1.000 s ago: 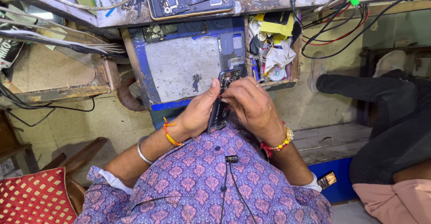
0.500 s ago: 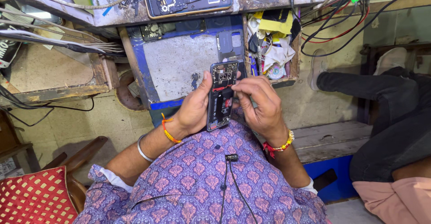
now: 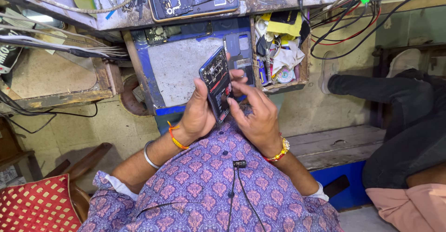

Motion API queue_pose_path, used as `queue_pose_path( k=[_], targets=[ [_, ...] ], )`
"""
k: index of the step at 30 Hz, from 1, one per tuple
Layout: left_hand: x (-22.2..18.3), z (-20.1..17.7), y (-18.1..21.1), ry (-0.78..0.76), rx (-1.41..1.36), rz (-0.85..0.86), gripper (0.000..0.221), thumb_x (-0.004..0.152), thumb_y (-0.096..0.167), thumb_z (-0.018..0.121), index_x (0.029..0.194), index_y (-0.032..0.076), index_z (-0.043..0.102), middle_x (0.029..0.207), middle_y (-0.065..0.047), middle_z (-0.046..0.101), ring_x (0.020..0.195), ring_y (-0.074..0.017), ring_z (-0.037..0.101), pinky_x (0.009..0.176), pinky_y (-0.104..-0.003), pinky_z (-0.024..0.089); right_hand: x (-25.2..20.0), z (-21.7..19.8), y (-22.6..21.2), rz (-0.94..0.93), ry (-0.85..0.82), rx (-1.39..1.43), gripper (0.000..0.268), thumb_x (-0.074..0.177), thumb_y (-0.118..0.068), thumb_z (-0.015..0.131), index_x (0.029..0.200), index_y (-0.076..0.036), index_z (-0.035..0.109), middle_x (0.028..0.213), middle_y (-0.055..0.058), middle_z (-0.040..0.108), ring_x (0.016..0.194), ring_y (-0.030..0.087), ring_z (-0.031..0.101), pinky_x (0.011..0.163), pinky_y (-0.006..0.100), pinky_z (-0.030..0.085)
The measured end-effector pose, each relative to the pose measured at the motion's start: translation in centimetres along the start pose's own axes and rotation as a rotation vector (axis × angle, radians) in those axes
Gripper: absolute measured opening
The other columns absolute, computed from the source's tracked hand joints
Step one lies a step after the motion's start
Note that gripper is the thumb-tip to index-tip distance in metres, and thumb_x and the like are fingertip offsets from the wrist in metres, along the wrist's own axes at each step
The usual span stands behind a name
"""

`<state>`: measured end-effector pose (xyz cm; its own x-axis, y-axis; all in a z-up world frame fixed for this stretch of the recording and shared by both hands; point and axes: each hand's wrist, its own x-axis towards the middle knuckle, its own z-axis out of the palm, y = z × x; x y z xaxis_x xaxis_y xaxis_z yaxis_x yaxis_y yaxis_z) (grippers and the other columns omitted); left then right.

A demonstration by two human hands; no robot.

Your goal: The person cleans the internal chassis of a disassembled mobile phone using a cloth, removes the battery, and installs a replacement screen.

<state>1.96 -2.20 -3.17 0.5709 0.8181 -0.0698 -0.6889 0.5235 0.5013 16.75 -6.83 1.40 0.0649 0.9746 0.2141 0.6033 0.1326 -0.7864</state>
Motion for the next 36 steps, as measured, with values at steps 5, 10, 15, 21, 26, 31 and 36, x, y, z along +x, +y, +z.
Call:
queue_pose_path(
  k=[5,10,15,21,26,31,36],
  targets=[
    [-0.3,0.2,-0.1,-0.009,0.074,0.031,0.103,0.094,0.063,0.064,0.167,0.006,0.018,0.149,-0.012,0.052,0.138,-0.0255,0.052,0.121,-0.047,0.043,0.4,0.6,0.1,0.098,0.009,0.031,0.033,0.093,-0.002,0.074,0.124,-0.002,0.065,0.11,0.013,0.073,0.096,0.022,0.075,0.083,0.032,0.06],
    [0.0,-0.2,-0.1,0.011,0.146,0.048,0.109,0.09,0.065,0.069,0.166,0.004,0.021,0.148,-0.011,0.052,0.141,-0.0242,0.051,0.124,-0.043,0.042,0.2,0.1,0.5,-0.031,-0.009,0.0,0.021,0.094,-0.004,0.076,0.113,-0.003,0.066,0.106,0.013,0.074,0.097,0.027,0.075,0.084,0.035,0.059],
    [0.2,-0.3,-0.6,-0.004,0.127,0.049,0.108,0.09,0.063,0.07,0.166,0.005,0.021,0.146,-0.011,0.052,0.14,-0.0243,0.052,0.122,-0.042,0.043,0.2,0.0,0.6,-0.015,0.015,-0.036,0.021,0.093,-0.002,0.075,0.112,-0.003,0.066,0.104,0.013,0.075,0.096,0.029,0.075,0.083,0.036,0.059],
    [0.5,-0.3,-0.5,0.001,0.006,0.012,0.105,0.092,0.063,0.068,0.166,0.005,0.022,0.146,-0.014,0.054,0.14,-0.0274,0.052,0.125,-0.045,0.041,0.4,0.1,-0.3,-0.034,0.099,-0.06,0.03,0.092,0.0,0.073,0.121,-0.003,0.065,0.11,0.012,0.072,0.097,0.029,0.074,0.085,0.037,0.059],
    [0.3,-0.4,-0.7,0.003,-0.042,-0.035,0.097,0.096,0.065,0.054,0.166,0.008,0.02,0.148,-0.015,0.053,0.141,-0.0285,0.051,0.124,-0.047,0.04,0.4,0.2,-0.3,-0.127,0.099,-0.134,0.028,0.09,0.001,0.074,0.117,-0.005,0.067,0.109,0.011,0.069,0.1,0.029,0.072,0.086,0.038,0.058],
    [0.2,-0.6,-0.7,-0.004,-0.099,-0.07,0.089,0.102,0.065,0.042,0.165,0.007,0.023,0.149,-0.016,0.053,0.141,-0.0286,0.051,0.124,-0.046,0.041,0.2,0.5,0.1,-0.003,0.116,-0.048,0.018,0.095,-0.004,0.075,0.11,-0.003,0.065,0.107,0.011,0.069,0.097,0.026,0.072,0.082,0.035,0.058],
    [0.0,-1.6,-1.4,0.051,0.065,-0.04,0.073,0.107,0.052,0.047,0.157,0.0,0.037,0.146,-0.016,0.056,0.137,-0.0263,0.055,0.12,-0.042,0.045,-0.1,0.7,0.7,0.179,0.077,0.094,0.011,0.096,-0.007,0.076,0.104,-0.002,0.071,0.102,0.009,0.074,0.075,0.012,0.067,0.061,0.025,0.051]
  ],
)
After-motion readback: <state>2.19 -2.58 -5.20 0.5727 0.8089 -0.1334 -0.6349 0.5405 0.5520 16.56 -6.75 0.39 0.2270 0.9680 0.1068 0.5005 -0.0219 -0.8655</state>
